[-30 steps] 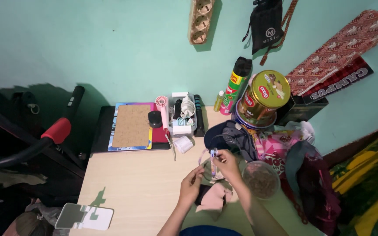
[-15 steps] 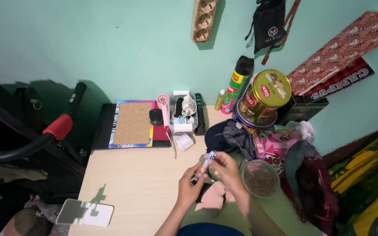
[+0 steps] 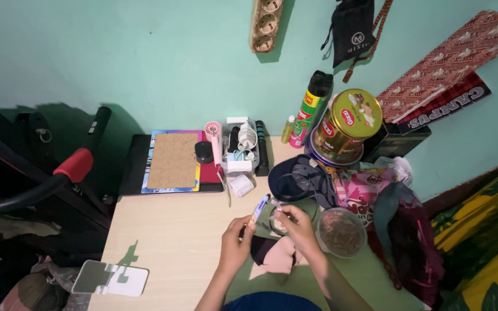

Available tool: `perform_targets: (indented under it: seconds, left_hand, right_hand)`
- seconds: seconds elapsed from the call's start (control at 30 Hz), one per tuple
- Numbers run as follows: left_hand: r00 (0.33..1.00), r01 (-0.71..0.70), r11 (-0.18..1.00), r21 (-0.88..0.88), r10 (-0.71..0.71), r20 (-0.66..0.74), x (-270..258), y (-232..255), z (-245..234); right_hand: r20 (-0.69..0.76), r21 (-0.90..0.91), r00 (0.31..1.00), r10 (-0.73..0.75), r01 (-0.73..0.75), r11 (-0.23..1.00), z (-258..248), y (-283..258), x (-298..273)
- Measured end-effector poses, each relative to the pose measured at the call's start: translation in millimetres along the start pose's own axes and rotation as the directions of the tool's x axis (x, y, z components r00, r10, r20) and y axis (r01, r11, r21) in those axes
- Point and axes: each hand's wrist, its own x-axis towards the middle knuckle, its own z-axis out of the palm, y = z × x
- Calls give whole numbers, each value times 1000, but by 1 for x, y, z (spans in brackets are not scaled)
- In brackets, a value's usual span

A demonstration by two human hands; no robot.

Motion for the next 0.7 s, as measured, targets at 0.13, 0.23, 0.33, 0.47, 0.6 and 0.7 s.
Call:
perform_targets:
  seconds: [0.13,0.23,0.33,0.47,0.6,0.7]
  left_hand:
    - [998,64,998,24,-64,-7,0,-7,-2]
    - [996,90,996,15,-90,13,-2,-6,-4]
    - [1000,9,999,32,-10,9,-3,-8,-3]
    - [999,22,1000,-1,-21,31,-4,-5,-3]
    - [998,52,998,-33,-51,41,-5,-3,-1]
    - [992,118,986,-116,-113,55,-5,7,-2]
  right_hand:
    - [3,-46,1000,-29,30,999,2,-14,-6]
    - [-18,-187,999,-51,46,981,2,-9,-2]
    - [-2,-253,990,-138,133,958,0,13,7]
    - [16,-263,990,-140,139,955,2,16,9]
    - [128,-177,969,-210,231,957,6,7,9]
    - [205,-5,949,-241,247,969,13,-3,11]
